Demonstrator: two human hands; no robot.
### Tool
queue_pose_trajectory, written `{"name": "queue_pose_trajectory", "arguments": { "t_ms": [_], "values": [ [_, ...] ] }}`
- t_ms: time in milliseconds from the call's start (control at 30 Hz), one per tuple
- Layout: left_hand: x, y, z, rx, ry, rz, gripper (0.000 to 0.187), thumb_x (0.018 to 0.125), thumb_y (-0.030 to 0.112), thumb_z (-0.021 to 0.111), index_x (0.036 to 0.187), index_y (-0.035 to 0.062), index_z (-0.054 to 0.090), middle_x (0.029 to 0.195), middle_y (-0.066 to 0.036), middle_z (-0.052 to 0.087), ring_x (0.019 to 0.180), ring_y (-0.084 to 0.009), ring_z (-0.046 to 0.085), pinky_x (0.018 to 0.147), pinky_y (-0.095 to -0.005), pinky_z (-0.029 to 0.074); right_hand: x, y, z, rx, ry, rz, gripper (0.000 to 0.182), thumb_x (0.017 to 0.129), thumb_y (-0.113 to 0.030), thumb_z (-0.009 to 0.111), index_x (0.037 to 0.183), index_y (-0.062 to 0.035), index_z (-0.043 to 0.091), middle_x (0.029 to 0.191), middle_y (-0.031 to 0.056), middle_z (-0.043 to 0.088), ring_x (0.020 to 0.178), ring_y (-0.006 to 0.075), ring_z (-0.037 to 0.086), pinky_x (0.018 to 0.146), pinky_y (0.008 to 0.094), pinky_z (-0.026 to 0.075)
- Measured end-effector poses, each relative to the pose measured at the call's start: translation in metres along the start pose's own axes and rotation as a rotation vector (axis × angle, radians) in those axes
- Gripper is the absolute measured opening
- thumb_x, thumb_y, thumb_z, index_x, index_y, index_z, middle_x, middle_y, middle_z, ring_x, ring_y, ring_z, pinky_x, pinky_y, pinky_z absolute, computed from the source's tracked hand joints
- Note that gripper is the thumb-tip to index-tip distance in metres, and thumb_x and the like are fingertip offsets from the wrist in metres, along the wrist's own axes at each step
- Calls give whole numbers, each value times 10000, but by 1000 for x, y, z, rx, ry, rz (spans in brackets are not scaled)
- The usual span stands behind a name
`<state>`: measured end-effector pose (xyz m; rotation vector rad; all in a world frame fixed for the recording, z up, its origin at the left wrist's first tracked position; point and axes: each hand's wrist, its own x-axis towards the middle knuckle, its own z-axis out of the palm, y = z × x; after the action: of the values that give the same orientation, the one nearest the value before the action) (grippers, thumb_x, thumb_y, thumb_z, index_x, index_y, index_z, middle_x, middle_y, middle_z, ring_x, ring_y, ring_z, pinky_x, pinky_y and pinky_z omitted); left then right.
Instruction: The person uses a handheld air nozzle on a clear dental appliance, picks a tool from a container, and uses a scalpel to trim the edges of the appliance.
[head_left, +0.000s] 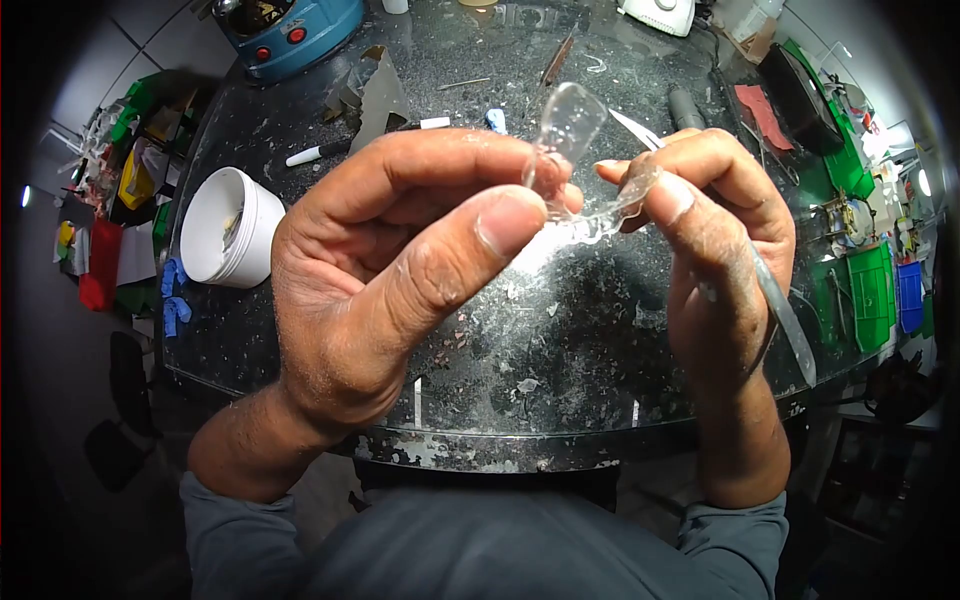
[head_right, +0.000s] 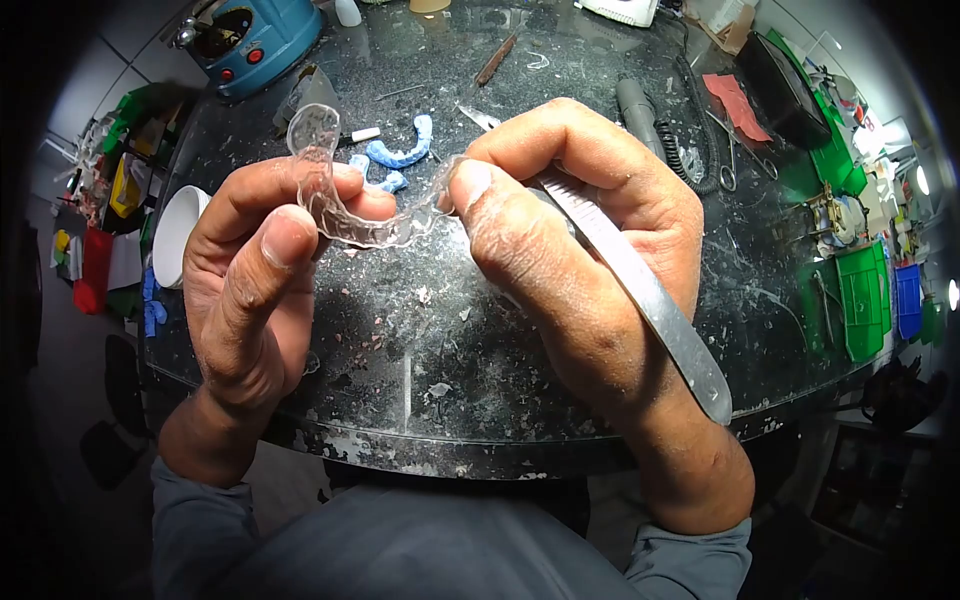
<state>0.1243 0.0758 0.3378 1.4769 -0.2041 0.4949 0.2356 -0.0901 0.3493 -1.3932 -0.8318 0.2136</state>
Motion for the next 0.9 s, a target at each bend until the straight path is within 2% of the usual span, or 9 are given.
{"name": "queue_pose_trajectory", "arguments": {
  "t_ms": [100,233,267,300,467,500,633,767,900],
  "values": [
    [0,-3,4,-53,-13,21,356,933,174,565,1205,-56,566,1170,-185,624,1041,-257,634,959,-394,464,-1,-1,0,17,7,36,150,821,-134,571,777,7,597,762,77,562,728,155,556,886,393,483],
    [-1,-1,2,-198,12,-102,384,927,178,588,1233,-53,554,1193,-189,616,1028,-225,630,971,-383,447,0,-4,5,-119,68,34,329,880,-216,491,972,73,620,947,155,637,846,159,580,875,375,474],
    [-1,-2,1,-231,27,-120,396,924,182,599,1239,-52,551,1200,-188,614,1025,-209,624,980,-376,434,9,15,-4,125,84,-233,430,924,-248,411,1098,105,582,1021,185,635,887,158,579,855,379,494],
    [-1,-3,0,-262,42,-138,407,920,187,610,1245,-51,548,1208,-187,612,1023,-193,618,989,-369,421,10,13,-9,124,83,-238,457,954,-244,347,1144,120,549,1011,189,633,897,158,583,827,383,520],
    [0,-4,2,-333,60,-151,411,912,191,624,1233,-57,554,1204,-175,614,1025,-166,598,995,-355,404,5,9,-10,316,16,-252,374,976,-215,435,1204,74,505,967,172,628,863,210,622,895,456,530],
    [0,-4,1,-311,59,-145,409,911,193,626,1232,-51,557,1201,-172,616,1024,-165,594,995,-353,403,5,7,-7,197,-36,-329,306,952,-173,518,1170,42,508,935,145,625,871,243,641,947,518,493],
    [-1,-2,-1,-368,55,-208,403,902,196,637,1222,-39,570,1193,-164,621,1010,-163,590,994,-351,401,8,10,-2,-10,-132,-529,196,865,-50,640,1022,-56,523,905,129,648,908,257,657,1003,578,420],
    [-2,-3,1,-285,62,-165,394,897,198,641,1205,-40,582,1181,-163,626,992,-168,591,991,-356,400,3,7,0,-83,-118,-521,171,881,-64,629,980,-66,490,886,140,656,925,287,664,980,568,442],
    [-2,-1,0,-258,33,-186,394,897,201,639,1201,-43,586,1182,-167,628,1009,-183,590,998,-358,392,7,10,-6,-105,-133,-572,188,963,-222,523,972,-47,456,802,141,637,845,290,664,928,566,472]
  ]
}}
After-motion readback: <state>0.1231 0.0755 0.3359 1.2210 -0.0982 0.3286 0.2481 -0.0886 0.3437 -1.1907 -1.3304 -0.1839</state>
